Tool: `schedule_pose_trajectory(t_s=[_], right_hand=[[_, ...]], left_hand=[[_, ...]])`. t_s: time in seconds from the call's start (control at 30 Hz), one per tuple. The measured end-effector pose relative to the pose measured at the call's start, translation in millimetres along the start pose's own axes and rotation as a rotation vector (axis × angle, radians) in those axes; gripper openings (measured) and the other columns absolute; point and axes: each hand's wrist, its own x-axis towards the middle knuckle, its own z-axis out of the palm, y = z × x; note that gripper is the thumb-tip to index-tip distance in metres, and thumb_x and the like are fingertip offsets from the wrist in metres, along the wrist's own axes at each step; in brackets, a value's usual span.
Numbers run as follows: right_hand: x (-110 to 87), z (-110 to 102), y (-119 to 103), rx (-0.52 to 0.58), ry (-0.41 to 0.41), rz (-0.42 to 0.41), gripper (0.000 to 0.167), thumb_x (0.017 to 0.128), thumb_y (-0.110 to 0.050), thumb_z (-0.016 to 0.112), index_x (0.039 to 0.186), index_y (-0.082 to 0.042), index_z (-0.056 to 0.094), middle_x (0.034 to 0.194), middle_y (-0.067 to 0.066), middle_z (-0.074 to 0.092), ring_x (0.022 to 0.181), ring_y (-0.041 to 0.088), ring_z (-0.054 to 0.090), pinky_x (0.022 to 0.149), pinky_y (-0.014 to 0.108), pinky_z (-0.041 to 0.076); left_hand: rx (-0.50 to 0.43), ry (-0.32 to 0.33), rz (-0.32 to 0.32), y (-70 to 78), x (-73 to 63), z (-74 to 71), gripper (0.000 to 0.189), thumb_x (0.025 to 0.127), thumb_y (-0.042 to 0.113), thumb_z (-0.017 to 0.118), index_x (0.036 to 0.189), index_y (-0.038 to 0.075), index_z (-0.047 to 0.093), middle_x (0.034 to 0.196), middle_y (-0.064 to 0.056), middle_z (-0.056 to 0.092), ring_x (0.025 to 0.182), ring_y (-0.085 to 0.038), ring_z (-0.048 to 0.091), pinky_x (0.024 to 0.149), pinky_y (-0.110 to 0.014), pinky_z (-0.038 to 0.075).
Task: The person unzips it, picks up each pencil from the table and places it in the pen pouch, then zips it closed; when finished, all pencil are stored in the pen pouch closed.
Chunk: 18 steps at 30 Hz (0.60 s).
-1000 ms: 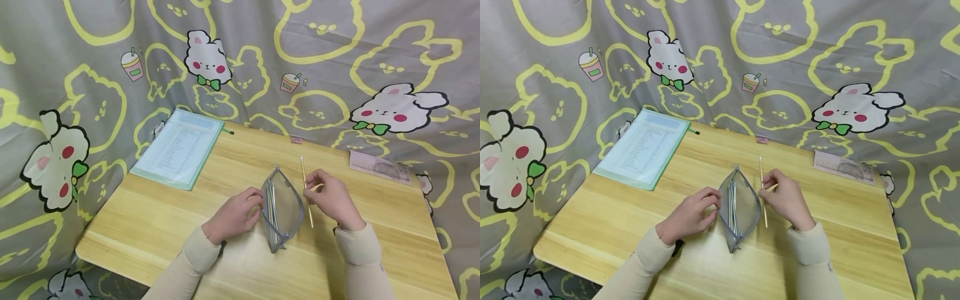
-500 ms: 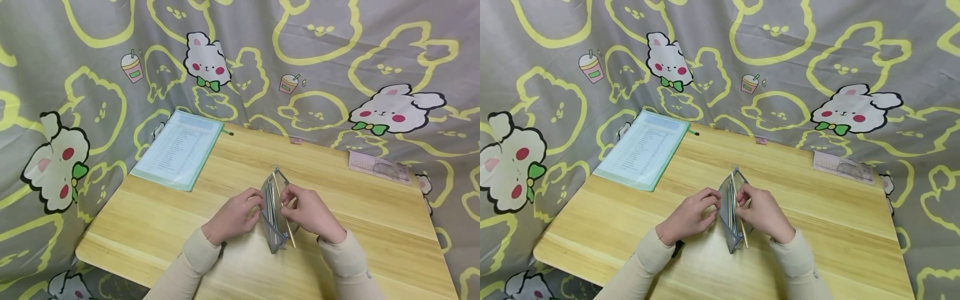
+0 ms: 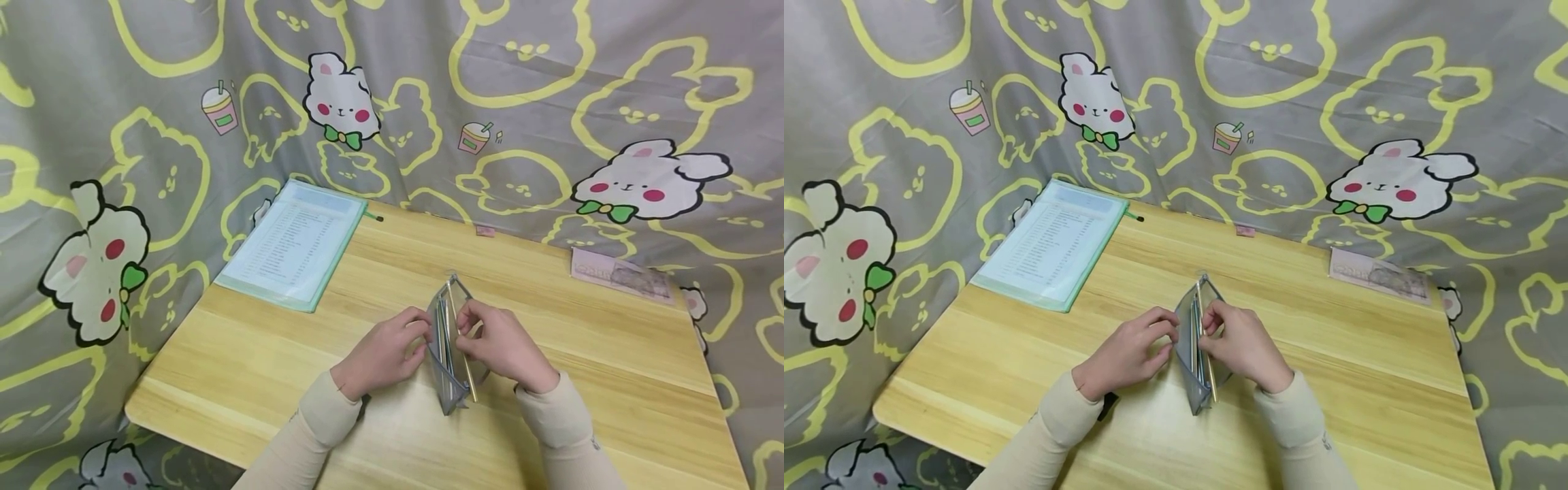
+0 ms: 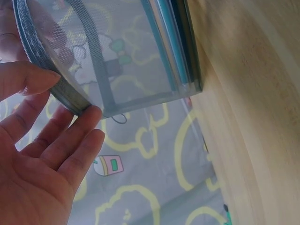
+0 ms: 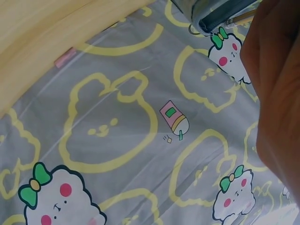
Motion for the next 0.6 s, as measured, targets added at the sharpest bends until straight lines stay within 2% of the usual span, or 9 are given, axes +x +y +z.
schedule_pose_trajectory(t_s=[0.27,0.6], right_hand=[[4.3,1.5,1.8,0.032,-0.024,0.018,0.016,0.084,-0.003,0.069,0.099,-0.007,0.064,0.091,0.003,0.069,0.065,0.011,0.071,0.057,0.030,0.058],[8.0,7.9,3.7,-0.017,-0.035,0.006,0.014,0.089,-0.002,0.072,0.095,-0.011,0.063,0.078,0.002,0.071,0.066,0.012,0.067,0.056,0.030,0.056]], left_hand=[[0.004,-0.015,0.000,0.1,1.5,0.4,0.018,0.086,-0.001,0.076,0.099,0.009,0.069,0.121,-0.005,0.067,0.092,-0.012,0.069,0.079,-0.022,0.059],[0.001,-0.005,0.000,-0.6,2.5,1.3,0.018,0.086,-0.001,0.076,0.099,0.009,0.068,0.121,-0.005,0.067,0.091,-0.012,0.069,0.079,-0.022,0.059]])
